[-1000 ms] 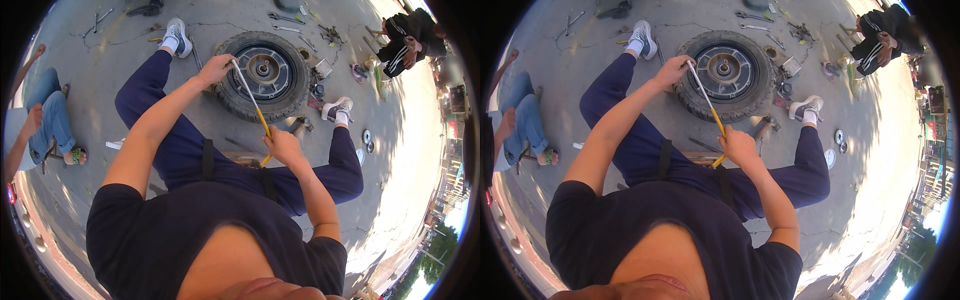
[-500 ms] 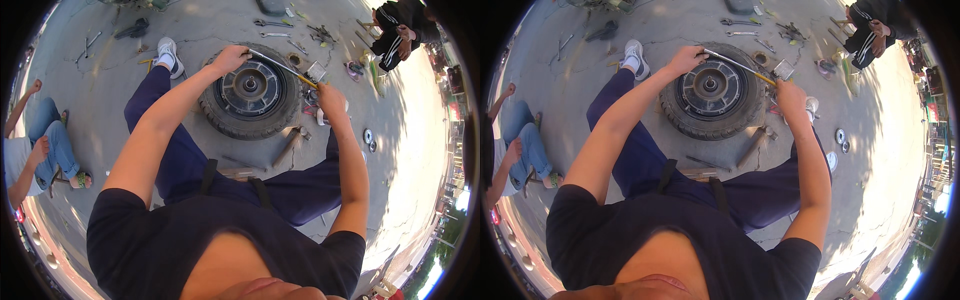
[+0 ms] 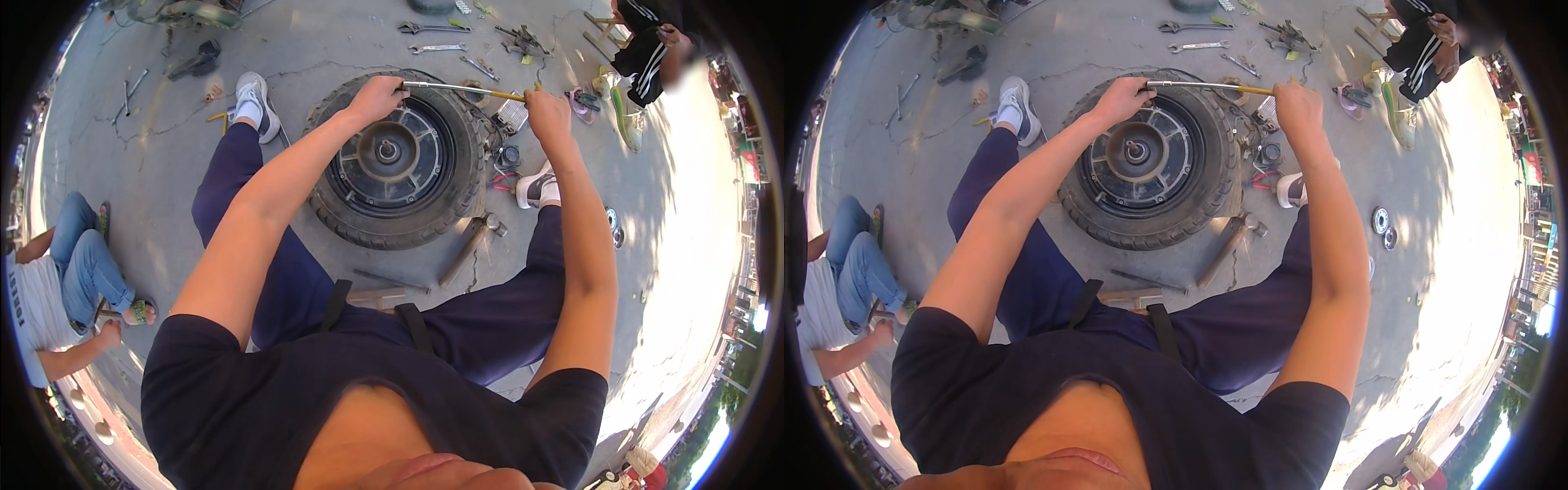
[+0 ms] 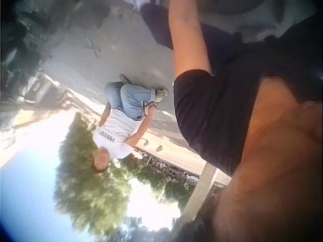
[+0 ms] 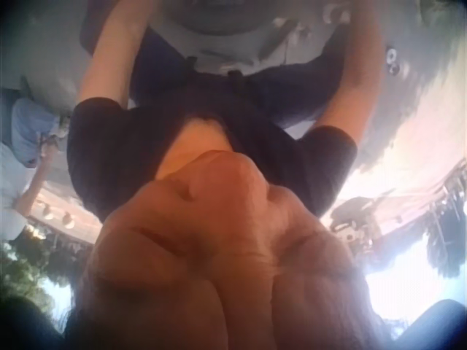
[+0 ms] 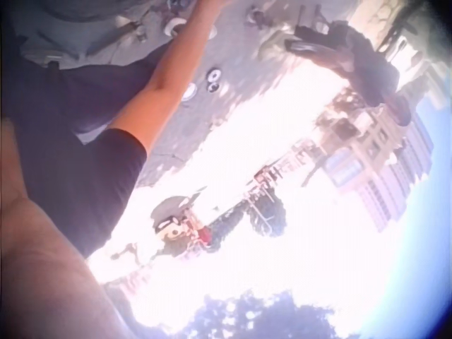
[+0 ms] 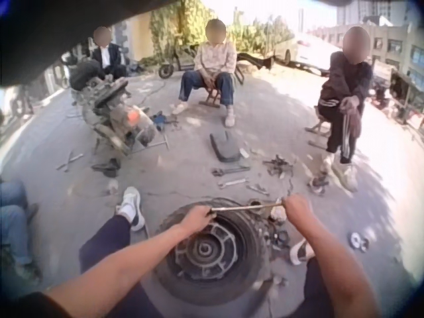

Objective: The person sits on the ground and uses a tire iron to pry and adjust the tire bead on a wheel rim. They repeatedly reposition the tool around the rim and tap it with a hammer to seat the tire.

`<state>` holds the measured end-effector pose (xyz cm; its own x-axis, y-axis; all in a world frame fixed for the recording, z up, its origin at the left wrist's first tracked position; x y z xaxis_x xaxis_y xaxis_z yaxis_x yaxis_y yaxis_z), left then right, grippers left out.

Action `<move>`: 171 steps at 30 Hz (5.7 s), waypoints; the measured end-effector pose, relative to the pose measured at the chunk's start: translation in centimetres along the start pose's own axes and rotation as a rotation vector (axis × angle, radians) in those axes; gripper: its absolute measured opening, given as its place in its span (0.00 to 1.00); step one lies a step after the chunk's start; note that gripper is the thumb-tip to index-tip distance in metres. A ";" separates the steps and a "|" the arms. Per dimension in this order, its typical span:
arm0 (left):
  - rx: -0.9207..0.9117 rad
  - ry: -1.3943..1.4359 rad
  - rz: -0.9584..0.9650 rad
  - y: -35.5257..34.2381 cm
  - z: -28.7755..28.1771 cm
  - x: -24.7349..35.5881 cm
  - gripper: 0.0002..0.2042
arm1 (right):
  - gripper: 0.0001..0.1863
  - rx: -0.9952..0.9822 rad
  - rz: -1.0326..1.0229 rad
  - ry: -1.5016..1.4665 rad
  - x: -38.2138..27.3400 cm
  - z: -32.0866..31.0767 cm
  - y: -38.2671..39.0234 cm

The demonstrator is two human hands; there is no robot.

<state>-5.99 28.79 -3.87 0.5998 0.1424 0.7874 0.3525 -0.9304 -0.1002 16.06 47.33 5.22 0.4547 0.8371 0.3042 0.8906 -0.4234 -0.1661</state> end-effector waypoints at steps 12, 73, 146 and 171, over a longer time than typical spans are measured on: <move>0.115 -0.192 0.057 1.6 -0.3 2.3 0.10 | 0.08 0.065 0.019 -0.042 0.6 1.6 -4.3; 0.010 0.427 -0.604 6.5 1.5 2.2 0.18 | 0.11 -0.782 0.592 -2.020 -35.2 -0.9 12.4; 0.038 -0.343 0.414 -0.2 -4.9 5.6 0.20 | 0.15 -0.083 0.081 -0.305 -10.7 3.0 -32.4; -0.012 0.013 -0.111 -3.8 1.0 2.0 0.29 | 0.23 -0.299 1.081 -1.295 4.9 8.8 7.8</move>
<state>-5.41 32.92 -2.54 0.5481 0.2400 0.8013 0.4076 -0.9132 -0.0052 25.12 51.15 -2.90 0.6354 -0.2022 -0.7453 0.2468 -0.8613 0.4441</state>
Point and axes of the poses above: each hand's wrist, its own y-axis away from the middle knuckle, its own z-axis out of the palm, x = y × z, the point moved 8 cm from there along -y, towards the middle knuckle, and after that the axes turned 2 degrees about -x, right-handed, at the moved point
